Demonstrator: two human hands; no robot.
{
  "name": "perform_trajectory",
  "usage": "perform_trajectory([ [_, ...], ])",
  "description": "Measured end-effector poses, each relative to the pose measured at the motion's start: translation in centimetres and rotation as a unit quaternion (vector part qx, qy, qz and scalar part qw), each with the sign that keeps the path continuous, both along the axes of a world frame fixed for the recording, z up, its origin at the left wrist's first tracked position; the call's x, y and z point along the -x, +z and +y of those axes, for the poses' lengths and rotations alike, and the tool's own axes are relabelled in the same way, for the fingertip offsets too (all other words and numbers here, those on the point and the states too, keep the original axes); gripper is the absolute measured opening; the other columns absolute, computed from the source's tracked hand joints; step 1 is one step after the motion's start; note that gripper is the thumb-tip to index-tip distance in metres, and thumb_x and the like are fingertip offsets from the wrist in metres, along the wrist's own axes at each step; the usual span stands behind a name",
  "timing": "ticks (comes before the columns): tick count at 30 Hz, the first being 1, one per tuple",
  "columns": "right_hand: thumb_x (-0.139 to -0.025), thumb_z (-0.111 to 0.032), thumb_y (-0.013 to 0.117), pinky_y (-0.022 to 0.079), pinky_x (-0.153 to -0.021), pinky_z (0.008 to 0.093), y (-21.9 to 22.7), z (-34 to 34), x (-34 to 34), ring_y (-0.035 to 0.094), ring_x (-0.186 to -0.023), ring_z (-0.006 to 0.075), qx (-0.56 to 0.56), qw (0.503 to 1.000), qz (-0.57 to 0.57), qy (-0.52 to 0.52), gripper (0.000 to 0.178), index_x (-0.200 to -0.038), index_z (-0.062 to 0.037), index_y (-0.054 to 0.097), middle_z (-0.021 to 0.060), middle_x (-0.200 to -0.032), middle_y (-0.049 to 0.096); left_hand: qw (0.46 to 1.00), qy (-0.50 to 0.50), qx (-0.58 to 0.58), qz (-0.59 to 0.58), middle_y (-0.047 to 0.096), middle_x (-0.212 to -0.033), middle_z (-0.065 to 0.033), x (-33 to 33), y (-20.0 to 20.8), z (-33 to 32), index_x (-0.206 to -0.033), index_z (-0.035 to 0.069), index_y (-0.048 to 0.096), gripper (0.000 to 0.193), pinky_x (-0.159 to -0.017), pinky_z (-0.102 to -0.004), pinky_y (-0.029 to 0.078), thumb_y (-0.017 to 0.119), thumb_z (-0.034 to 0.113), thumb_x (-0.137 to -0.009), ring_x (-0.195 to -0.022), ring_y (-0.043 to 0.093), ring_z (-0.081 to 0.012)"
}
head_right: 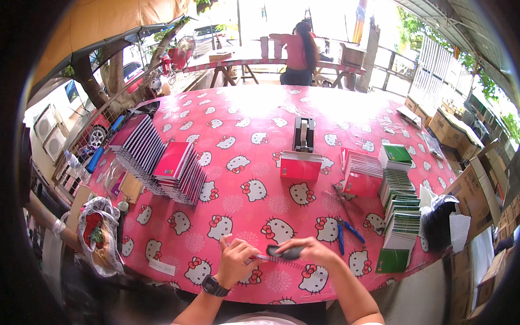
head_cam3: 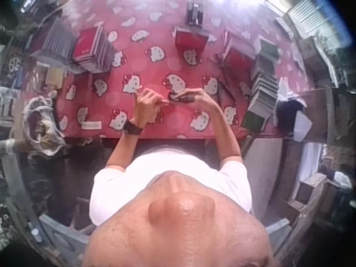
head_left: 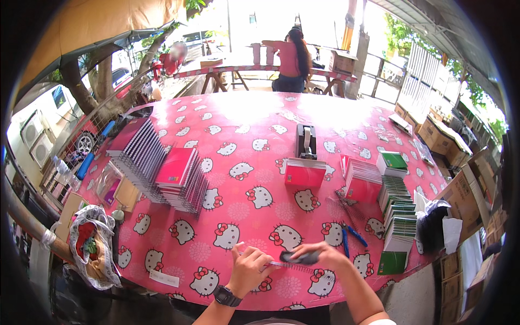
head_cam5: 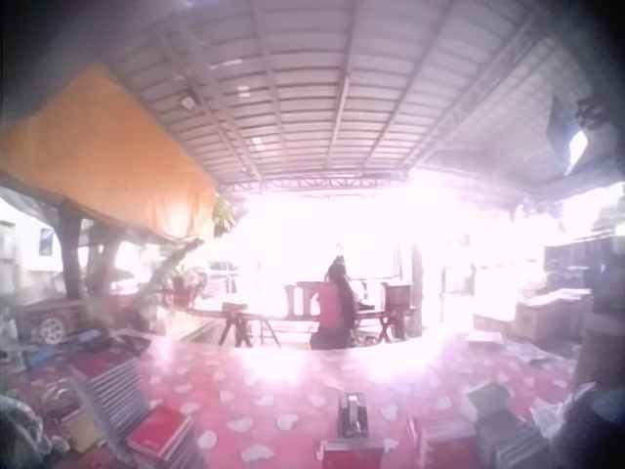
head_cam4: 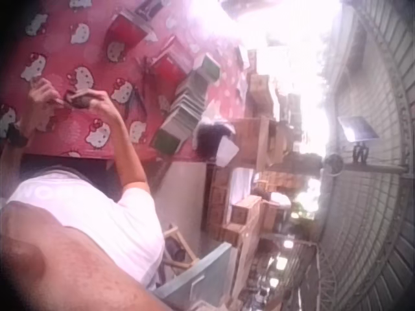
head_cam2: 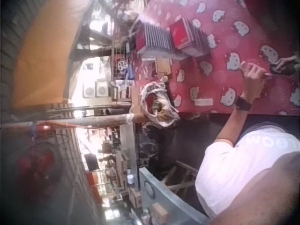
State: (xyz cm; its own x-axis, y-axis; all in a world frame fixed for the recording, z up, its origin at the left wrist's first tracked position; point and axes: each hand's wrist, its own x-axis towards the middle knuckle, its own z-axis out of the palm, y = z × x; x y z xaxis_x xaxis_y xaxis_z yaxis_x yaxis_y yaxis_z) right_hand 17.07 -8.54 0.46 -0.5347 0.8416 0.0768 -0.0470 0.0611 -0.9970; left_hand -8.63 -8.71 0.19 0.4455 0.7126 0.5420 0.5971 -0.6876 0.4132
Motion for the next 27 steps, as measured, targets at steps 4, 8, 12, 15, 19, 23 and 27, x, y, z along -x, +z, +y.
perform_trajectory([
  [4,-0.077,-0.039,0.070,0.044,-0.088,0.0350,-0.2,0.1,0.9,0.055,-0.103,0.0224,-0.041,0.981,-0.170,-0.086,0.041,-0.106,-0.0095,0.070,0.0117,-0.108,0.063,1.000,-0.013,0.000,-0.010,0.063,-0.073,0.0070,-0.2,0.1,0.2,-0.082,0.020,0.067,0.023,-0.097,-0.0420,0.027,0.081,0.028,-0.066,-0.081,0.059,-0.0126],
  [8,-0.078,-0.040,0.071,0.044,-0.088,0.0346,0.9,0.1,1.0,0.055,-0.102,0.0222,-0.030,0.998,-0.053,0.011,0.041,-0.104,-0.0087,0.071,0.0119,-0.105,0.064,0.999,-0.010,0.018,-0.039,0.063,-0.073,0.0083,-0.1,-0.2,0.1,-0.097,0.020,0.066,0.038,-0.097,-0.0414,0.027,0.082,0.027,-0.064,-0.080,0.060,-0.0108],
  [12,-0.076,-0.044,0.071,0.045,-0.083,0.0351,1.3,0.4,1.6,0.056,-0.098,0.0225,-0.019,0.998,-0.029,-0.048,0.043,-0.102,-0.0092,0.071,0.0109,-0.101,0.065,0.997,-0.008,0.045,-0.055,0.064,-0.073,0.0091,0.1,-0.4,-0.1,-0.120,0.018,0.055,0.065,-0.098,-0.0421,0.027,0.084,0.029,-0.063,-0.079,0.060,-0.0090],
  [15,-0.075,-0.047,0.071,0.045,-0.082,0.0359,2.6,0.7,2.2,0.057,-0.096,0.0233,-0.103,0.979,-0.178,-0.014,0.045,-0.099,-0.0090,0.072,0.0102,-0.099,0.066,0.997,-0.009,0.047,-0.052,0.064,-0.073,0.0087,0.0,-0.7,0.3,-0.130,0.016,0.047,0.078,-0.099,-0.0428,0.026,0.084,0.032,-0.062,-0.080,0.061,-0.0092],
  [19,-0.071,-0.055,0.073,0.044,-0.083,0.0352,2.0,0.8,2.6,0.056,-0.095,0.0259,-0.024,0.999,-0.016,-0.046,0.054,-0.098,-0.0084,0.071,0.0127,-0.094,0.065,0.998,-0.002,0.050,-0.038,0.064,-0.073,0.0093,0.4,-0.9,-0.2,-0.134,0.013,0.042,0.084,-0.100,-0.0428,0.026,0.084,0.031,-0.064,-0.081,0.061,-0.0088],
  [23,-0.073,-0.057,0.070,0.040,-0.096,0.0397,1.8,1.7,2.9,0.053,-0.112,0.0252,-0.069,0.937,-0.339,-0.047,0.061,-0.102,-0.0032,0.069,0.0107,-0.106,0.065,0.997,0.023,0.054,-0.045,0.065,-0.089,0.0014,0.5,-0.6,-0.1,-0.136,0.013,0.039,0.083,-0.103,-0.0462,0.026,0.083,0.025,-0.067,-0.092,0.061,-0.0148],
  [27,-0.073,-0.056,0.071,0.043,-0.088,0.0341,2.8,1.1,2.9,0.056,-0.101,0.0224,-0.006,1.000,0.004,-0.030,0.056,-0.101,-0.0079,0.070,0.0098,-0.095,0.063,0.920,-0.004,0.210,-0.332,0.063,-0.107,-0.0059,1.4,-1.3,0.4,-0.133,0.009,0.042,0.068,-0.100,-0.0399,0.037,0.077,0.010,-0.075,-0.103,0.059,-0.0181],
])
